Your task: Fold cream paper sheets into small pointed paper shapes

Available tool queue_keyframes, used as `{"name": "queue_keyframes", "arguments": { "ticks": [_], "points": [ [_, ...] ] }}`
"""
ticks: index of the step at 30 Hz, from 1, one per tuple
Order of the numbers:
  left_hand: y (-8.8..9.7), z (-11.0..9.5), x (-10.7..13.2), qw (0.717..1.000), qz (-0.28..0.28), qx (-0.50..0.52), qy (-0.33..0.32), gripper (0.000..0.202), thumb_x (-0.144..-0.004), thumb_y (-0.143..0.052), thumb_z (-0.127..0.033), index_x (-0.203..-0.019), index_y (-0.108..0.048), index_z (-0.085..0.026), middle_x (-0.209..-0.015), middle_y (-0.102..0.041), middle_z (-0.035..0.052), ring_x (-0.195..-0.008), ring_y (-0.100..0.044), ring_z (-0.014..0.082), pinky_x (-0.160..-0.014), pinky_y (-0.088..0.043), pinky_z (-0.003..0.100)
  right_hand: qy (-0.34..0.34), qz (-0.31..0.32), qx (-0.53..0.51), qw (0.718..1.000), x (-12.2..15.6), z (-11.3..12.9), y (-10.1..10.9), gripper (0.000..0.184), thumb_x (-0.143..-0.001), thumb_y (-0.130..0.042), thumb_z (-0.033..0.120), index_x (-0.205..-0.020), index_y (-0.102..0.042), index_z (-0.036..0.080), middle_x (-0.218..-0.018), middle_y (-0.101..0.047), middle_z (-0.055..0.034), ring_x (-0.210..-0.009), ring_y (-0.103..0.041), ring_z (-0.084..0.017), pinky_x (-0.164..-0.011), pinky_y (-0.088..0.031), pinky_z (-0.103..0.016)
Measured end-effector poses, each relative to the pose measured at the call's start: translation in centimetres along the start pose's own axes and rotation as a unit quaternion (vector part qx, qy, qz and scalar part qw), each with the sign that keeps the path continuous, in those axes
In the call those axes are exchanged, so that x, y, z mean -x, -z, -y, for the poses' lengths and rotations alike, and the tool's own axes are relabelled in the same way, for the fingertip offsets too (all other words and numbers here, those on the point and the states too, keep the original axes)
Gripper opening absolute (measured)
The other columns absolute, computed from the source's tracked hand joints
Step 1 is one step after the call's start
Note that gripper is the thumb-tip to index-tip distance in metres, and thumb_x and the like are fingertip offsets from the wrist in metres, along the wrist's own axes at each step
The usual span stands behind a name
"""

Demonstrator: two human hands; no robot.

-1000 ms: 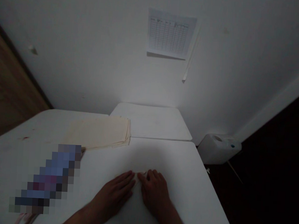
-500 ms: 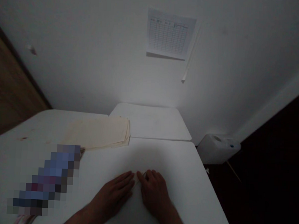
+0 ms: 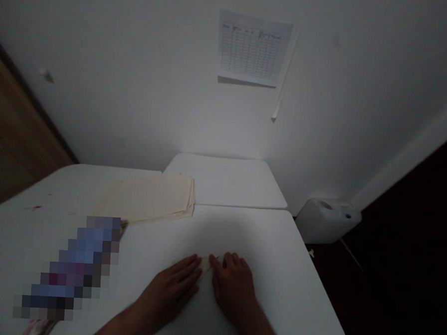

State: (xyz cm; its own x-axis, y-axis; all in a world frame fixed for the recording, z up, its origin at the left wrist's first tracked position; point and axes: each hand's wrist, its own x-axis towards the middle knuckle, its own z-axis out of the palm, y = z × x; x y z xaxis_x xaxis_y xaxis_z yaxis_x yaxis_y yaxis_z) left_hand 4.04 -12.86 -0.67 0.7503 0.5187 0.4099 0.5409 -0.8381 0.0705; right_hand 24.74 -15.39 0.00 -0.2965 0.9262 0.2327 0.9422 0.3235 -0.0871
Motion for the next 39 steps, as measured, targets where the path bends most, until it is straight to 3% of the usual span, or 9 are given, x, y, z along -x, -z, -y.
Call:
{"name": "queue_keyframes", "arguments": {
  "ticks": [7, 15, 18, 23, 30, 36, 39],
  "points": [
    [-0.1, 0.1, 0.2, 1.000, -0.003, 0.018, 0.011, 0.029, -0.093, -0.049, -0.021, -0.118, -0.062, -0.014, -0.127, -0.062, 0.0124, -0.121, -0.055, 0.0270, -0.096, -0.054, 0.040, -0.036, -0.028, -0.001, 0.999, 0.5, -0.4, -0.2, 0.033, -0.092, -0.052, 0.025, -0.125, -0.056, 0.027, -0.090, -0.060, -0.0065, -0.087, -0.053, -0.023, -0.077, -0.039, -0.034],
    [-0.2, 0.1, 0.3, 0.999, -0.014, 0.029, 0.010, 0.031, -0.093, -0.046, -0.018, -0.121, -0.060, -0.015, -0.128, -0.061, 0.0122, -0.124, -0.053, 0.0256, -0.097, -0.052, 0.040, -0.053, -0.059, -0.016, 0.997, 0.0, -0.3, -0.7, 0.022, -0.091, -0.053, 0.023, -0.111, -0.062, 0.024, -0.087, -0.061, -0.0055, -0.085, -0.054, -0.022, -0.078, -0.039, -0.033],
    [-0.4, 0.2, 0.6, 1.000, 0.013, 0.018, 0.005, 0.040, -0.088, -0.045, -0.008, -0.125, -0.056, -0.014, -0.132, -0.059, 0.0126, -0.126, -0.051, 0.0254, -0.100, -0.051, 0.041, -0.044, -0.076, -0.023, 0.996, -0.6, -0.3, -0.8, 0.014, -0.092, -0.051, 0.021, -0.097, -0.065, 0.022, -0.086, -0.060, -0.0052, -0.085, -0.052, -0.021, -0.080, -0.039, -0.033],
    [-0.8, 0.2, 0.9, 0.999, 0.040, -0.025, 0.004, 0.056, -0.072, -0.043, 0.003, -0.125, -0.056, -0.012, -0.133, -0.058, 0.0115, -0.126, -0.050, 0.0259, -0.099, -0.051, 0.039, 0.001, -0.074, -0.081, 0.994, -1.1, -0.2, -0.6, 0.016, -0.094, -0.051, 0.021, -0.102, -0.065, 0.025, -0.091, -0.059, -0.0036, -0.085, -0.052, -0.019, -0.080, -0.040, -0.030],
    [-1.7, 0.1, 2.1, 0.994, -0.025, -0.098, 0.028, 0.040, -0.084, -0.041, -0.005, -0.119, -0.059, -0.013, -0.127, -0.062, 0.0141, -0.118, -0.058, 0.0264, -0.093, -0.054, 0.039, -0.038, -0.052, -0.085, 0.994, -1.6, 0.5, -0.5, 0.015, -0.094, -0.054, 0.027, -0.084, -0.065, 0.023, -0.086, -0.058, -0.0030, -0.084, -0.053, -0.018, -0.077, -0.041, -0.030],
    [-2.0, 0.1, 3.5, 0.987, -0.009, -0.147, 0.057, 0.049, -0.076, -0.039, -0.001, -0.121, -0.057, -0.010, -0.126, -0.062, 0.0142, -0.116, -0.059, 0.0261, -0.091, -0.055, 0.037, -0.012, -0.045, -0.088, 0.995, -1.8, 1.3, -1.0, 0.012, -0.093, -0.053, 0.018, -0.092, -0.064, 0.022, -0.088, -0.059, -0.0042, -0.086, -0.053, -0.020, -0.080, -0.043, -0.031],
    [-1.8, -0.1, 3.5, 0.986, 0.008, -0.151, 0.072, 0.052, -0.074, -0.039, 0.000, -0.121, -0.058, -0.011, -0.125, -0.063, 0.0124, -0.113, -0.061, 0.0265, -0.090, -0.054, 0.039, 0.022, -0.022, -0.125, 0.992, -1.9, 1.6, -0.9, 0.020, -0.091, -0.052, 0.011, -0.100, -0.064, 0.023, -0.090, -0.059, -0.0038, -0.086, -0.053, -0.019, -0.078, -0.044, -0.029]
  ]
}}
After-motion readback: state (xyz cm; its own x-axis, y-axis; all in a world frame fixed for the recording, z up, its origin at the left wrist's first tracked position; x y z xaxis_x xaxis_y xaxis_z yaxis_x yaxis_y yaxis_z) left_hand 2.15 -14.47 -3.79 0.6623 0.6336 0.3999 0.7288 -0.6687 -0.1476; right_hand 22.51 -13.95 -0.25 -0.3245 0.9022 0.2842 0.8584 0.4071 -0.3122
